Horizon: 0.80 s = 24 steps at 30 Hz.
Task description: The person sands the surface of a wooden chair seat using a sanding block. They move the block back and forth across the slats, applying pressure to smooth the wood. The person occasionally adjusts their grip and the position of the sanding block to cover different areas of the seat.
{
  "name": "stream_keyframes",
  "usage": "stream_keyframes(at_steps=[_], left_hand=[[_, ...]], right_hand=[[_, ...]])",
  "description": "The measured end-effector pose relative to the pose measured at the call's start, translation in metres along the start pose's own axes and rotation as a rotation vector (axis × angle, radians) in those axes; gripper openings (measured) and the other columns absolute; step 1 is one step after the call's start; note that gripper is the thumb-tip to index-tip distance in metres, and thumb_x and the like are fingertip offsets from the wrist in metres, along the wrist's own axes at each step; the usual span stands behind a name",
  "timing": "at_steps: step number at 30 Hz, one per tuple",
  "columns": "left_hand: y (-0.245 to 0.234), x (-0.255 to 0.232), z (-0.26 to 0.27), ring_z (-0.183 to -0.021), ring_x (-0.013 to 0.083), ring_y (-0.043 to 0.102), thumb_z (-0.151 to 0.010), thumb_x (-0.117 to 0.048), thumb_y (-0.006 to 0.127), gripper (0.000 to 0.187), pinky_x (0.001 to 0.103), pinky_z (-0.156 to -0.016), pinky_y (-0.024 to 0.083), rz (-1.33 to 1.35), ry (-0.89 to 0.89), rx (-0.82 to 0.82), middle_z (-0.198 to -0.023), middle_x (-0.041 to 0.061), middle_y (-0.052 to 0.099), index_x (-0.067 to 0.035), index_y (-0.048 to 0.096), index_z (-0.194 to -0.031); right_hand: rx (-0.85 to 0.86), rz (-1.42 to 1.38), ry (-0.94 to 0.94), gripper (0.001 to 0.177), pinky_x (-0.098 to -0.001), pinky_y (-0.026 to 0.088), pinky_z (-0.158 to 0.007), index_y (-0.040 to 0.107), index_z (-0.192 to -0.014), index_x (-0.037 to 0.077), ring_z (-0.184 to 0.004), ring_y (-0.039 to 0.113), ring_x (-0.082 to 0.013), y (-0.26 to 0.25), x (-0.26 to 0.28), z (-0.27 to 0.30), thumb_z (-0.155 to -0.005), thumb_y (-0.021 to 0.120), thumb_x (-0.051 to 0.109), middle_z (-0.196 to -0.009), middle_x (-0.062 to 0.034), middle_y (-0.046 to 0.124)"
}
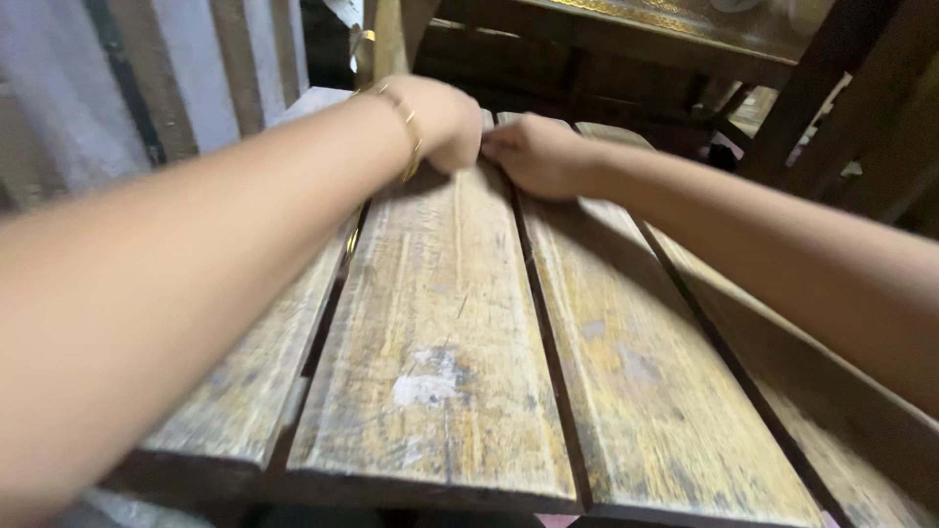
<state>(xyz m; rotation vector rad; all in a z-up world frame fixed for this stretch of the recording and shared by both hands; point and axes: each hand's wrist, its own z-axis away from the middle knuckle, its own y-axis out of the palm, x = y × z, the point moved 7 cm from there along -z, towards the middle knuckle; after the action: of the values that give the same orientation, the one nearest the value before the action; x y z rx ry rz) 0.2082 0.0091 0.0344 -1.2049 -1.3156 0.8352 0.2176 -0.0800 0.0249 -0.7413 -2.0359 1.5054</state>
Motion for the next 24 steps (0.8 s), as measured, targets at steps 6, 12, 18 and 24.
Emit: stream_keyframes(at_steps=[6, 12, 18, 24], left_hand=[[-0.001, 0.023, -0.049, -0.113, 0.0382, 0.067, -0.085, -0.016, 0.063, 0.035, 0.046, -0.094, 0.055, 0.025, 0.023, -0.047, -0.119, 0.021, 0.071, -0.003, 0.076, -0.114], [-0.042, -0.001, 0.067, -0.105, 0.0387, 0.070, -0.081, -0.005, 0.065, 0.025, 0.046, -0.089, 0.057, 0.152, 0.041, -0.117, -0.111, 0.022, 0.073, -0.006, 0.078, -0.102], [-0.072, -0.043, 0.198, -0.100, 0.0317, 0.072, -0.086, -0.011, 0.066, 0.019, 0.044, -0.089, 0.058, 0.105, -0.008, 0.130, -0.104, 0.017, 0.074, -0.007, 0.077, -0.100], [-0.089, -0.046, 0.210, -0.095, 0.0320, 0.074, -0.093, -0.008, 0.059, 0.019, 0.043, -0.086, 0.058, 0.268, -0.118, 0.213, -0.104, 0.019, 0.074, -0.003, 0.075, -0.102]], right_hand=[[0.005, -0.123, -0.019, 0.033, -0.0437, 0.052, -0.088, 0.070, -0.119, 0.008, -0.096, 0.070, -0.0315, -0.010, -0.026, -0.040, -0.102, 0.051, 0.028, -0.109, -0.0174, 0.074], [-0.004, -0.047, -0.061, 0.033, -0.0473, 0.055, -0.084, 0.070, -0.122, 0.006, -0.087, 0.072, -0.0385, -0.037, 0.039, 0.041, -0.098, 0.050, 0.017, -0.100, -0.0231, 0.075], [-0.104, -0.158, -0.362, 0.036, -0.0445, 0.043, -0.106, 0.063, -0.134, -0.006, -0.123, 0.062, -0.0405, -0.074, 0.134, 0.155, -0.107, 0.050, 0.014, -0.142, -0.0300, 0.059], [0.053, -0.270, -0.078, 0.041, -0.0385, 0.050, -0.108, 0.059, -0.142, 0.001, -0.118, 0.070, -0.0311, -0.068, 0.115, 0.154, -0.106, 0.047, 0.018, -0.139, -0.0200, 0.068]])
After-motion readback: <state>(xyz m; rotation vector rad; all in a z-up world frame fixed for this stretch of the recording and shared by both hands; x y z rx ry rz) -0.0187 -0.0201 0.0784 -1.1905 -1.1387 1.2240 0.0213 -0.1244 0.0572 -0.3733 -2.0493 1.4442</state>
